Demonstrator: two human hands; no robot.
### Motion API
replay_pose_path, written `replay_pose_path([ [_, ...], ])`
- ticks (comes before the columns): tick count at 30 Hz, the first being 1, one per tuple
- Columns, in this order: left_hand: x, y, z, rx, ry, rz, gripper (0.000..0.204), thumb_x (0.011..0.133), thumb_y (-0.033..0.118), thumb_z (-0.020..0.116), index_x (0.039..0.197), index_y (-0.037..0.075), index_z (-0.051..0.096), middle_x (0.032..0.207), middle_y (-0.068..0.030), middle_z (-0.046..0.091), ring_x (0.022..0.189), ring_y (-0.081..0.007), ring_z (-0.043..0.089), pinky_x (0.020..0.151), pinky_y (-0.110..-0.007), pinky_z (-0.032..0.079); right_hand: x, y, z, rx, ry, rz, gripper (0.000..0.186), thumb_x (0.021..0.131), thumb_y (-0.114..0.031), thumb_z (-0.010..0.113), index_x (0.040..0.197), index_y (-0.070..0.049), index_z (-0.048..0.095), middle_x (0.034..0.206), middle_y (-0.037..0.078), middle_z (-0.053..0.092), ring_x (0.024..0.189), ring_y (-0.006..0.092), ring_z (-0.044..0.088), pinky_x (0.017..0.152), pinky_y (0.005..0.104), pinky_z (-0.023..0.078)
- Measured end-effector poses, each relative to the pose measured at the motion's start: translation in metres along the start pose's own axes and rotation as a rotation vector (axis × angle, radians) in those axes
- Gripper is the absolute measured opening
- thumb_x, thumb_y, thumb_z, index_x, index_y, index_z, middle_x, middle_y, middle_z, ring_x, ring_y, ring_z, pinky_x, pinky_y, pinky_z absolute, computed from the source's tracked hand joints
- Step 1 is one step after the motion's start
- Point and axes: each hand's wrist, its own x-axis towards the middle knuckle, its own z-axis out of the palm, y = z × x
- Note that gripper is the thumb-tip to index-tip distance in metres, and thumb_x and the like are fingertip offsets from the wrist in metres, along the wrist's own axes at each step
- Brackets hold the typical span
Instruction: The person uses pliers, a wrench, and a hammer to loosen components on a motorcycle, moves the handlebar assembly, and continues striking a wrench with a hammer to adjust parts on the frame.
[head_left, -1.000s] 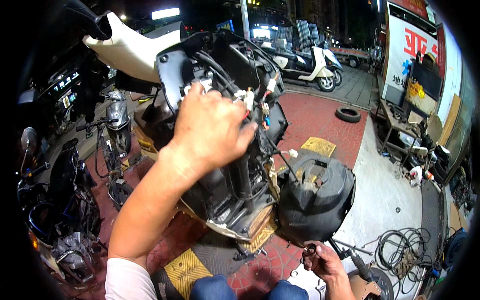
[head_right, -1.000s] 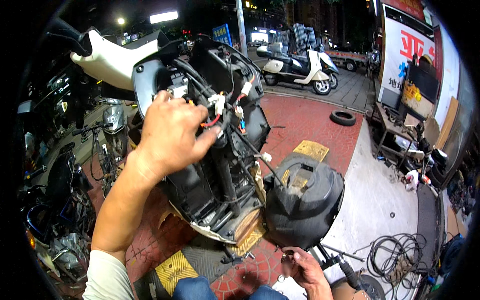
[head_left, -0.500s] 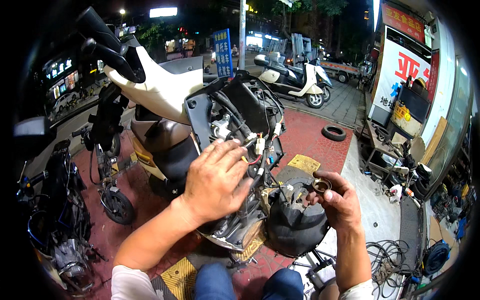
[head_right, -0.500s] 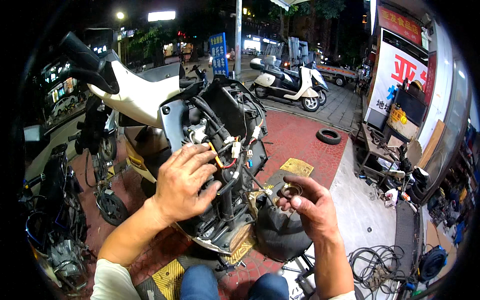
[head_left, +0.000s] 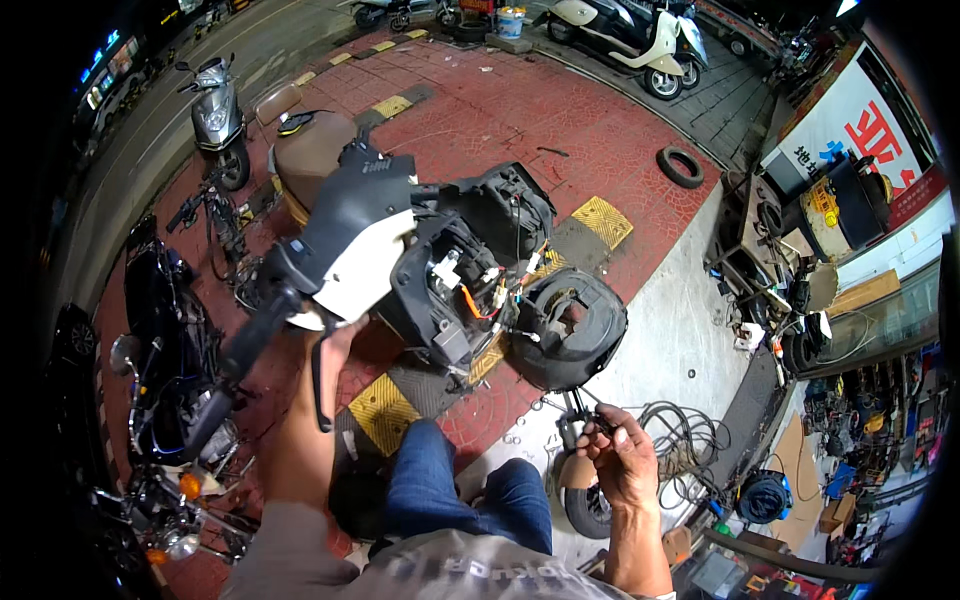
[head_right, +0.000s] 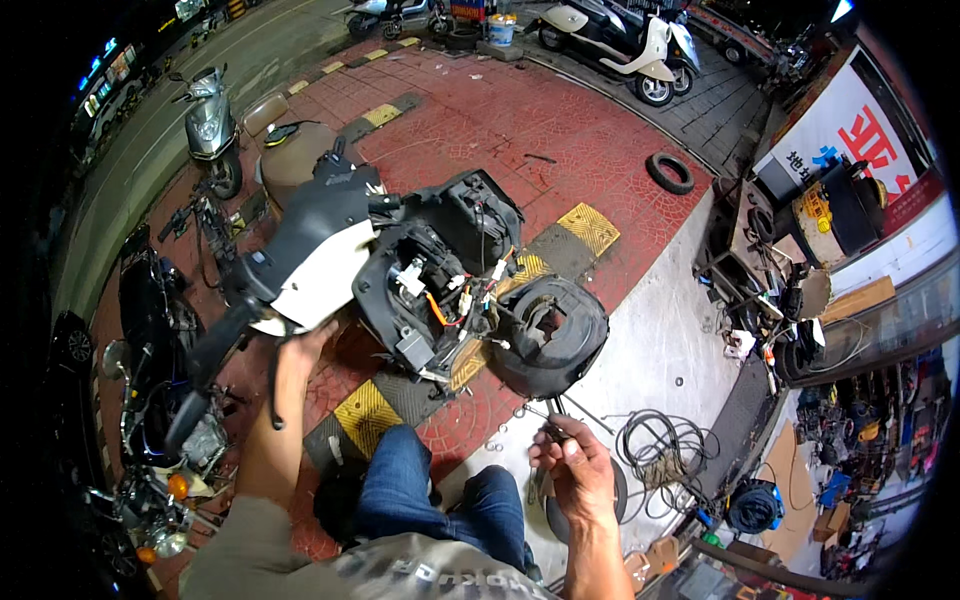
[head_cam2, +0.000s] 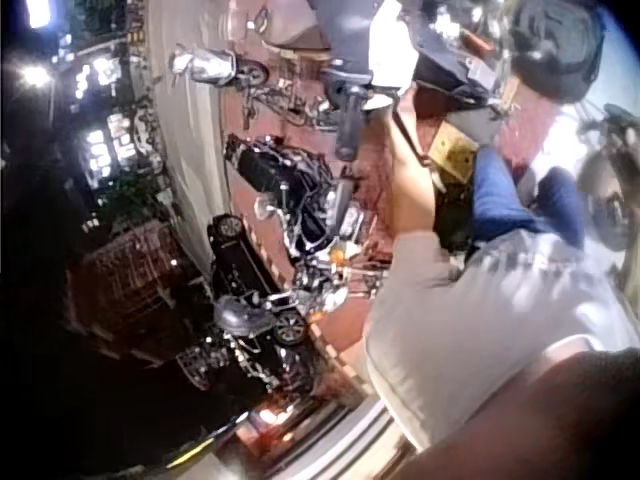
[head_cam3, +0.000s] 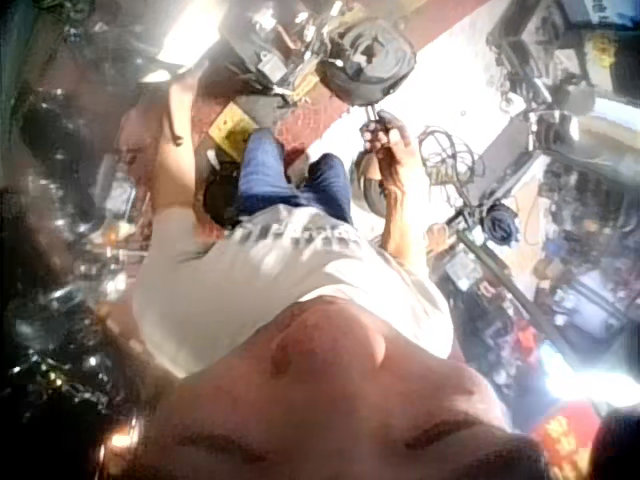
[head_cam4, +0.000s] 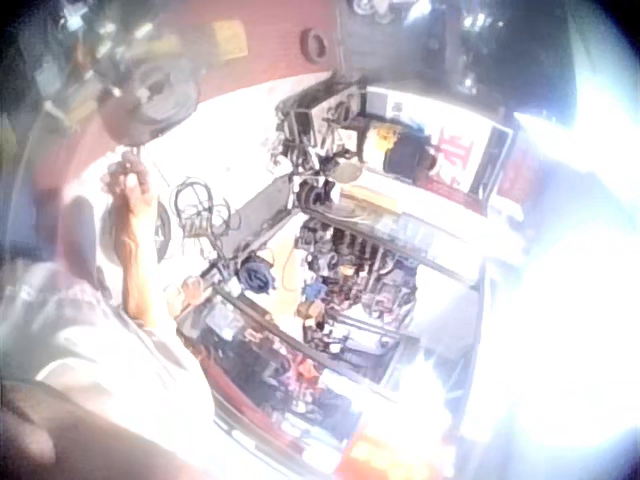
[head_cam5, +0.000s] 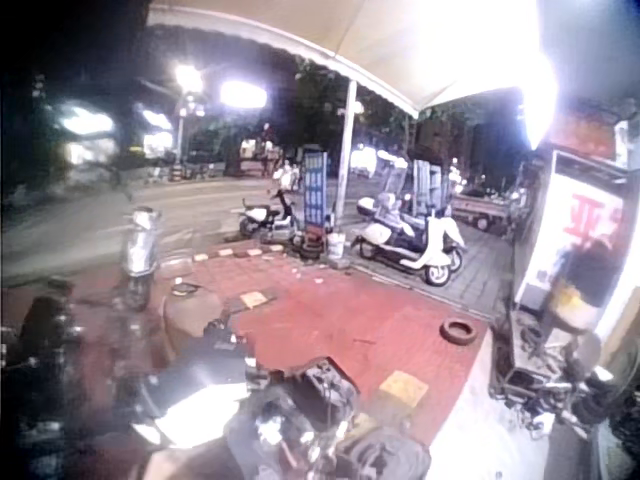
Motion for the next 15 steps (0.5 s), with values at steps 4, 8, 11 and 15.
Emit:
replay_pose_path([
  [4,-0.003,0.004,0.011,-0.109,-0.023,-0.159,0.029,0.099,0.02,0.06,0.111,-0.004,0.07,0.098,-0.0158,0.076,0.091,-0.0321,0.073,0.088,-0.042,0.06,0.008,-0.032,0.115,-0.221,-0.212,-0.062,0.06,0.095,-0.027,0.075,0.14,0.003,0.05,0.12,0.017,0.065,0.107,0.0273,0.067,0.095,0.0416,0.055],
  [8,-0.002,0.019,0.012,-0.116,-0.012,-0.234,0.03,0.098,0.021,0.06,0.111,-0.004,0.07,0.099,-0.016,0.076,0.092,-0.0314,0.073,0.088,-0.042,0.06,0.048,-0.035,0.24,-0.307,-0.619,-0.049,0.052,0.099,-0.012,0.069,0.144,0.0,0.047,0.132,0.01,0.06,0.121,0.0176,0.058,0.105,0.0383,0.048],
  [11,0.009,0.031,0.027,-0.101,-0.048,-0.296,0.03,0.098,0.022,0.061,0.111,-0.004,0.07,0.099,-0.0162,0.076,0.092,-0.031,0.074,0.088,-0.041,0.06,0.064,-0.022,0.299,-0.245,-0.794,-0.015,0.049,0.1,-0.012,0.068,0.143,0.0,0.048,0.128,0.008,0.06,0.119,0.0136,0.056,0.107,0.0327,0.044],
  [15,0.023,0.042,0.046,-0.078,-0.107,-0.347,0.031,0.097,0.022,0.061,0.112,-0.004,0.07,0.1,-0.0164,0.076,0.092,-0.0304,0.074,0.088,-0.041,0.061,0.059,0.0,0.335,-0.393,-0.829,0.036,0.043,0.099,-0.013,0.069,0.137,-0.001,0.052,0.116,0.008,0.063,0.115,0.0183,0.058,0.103,0.0357,0.045],
])
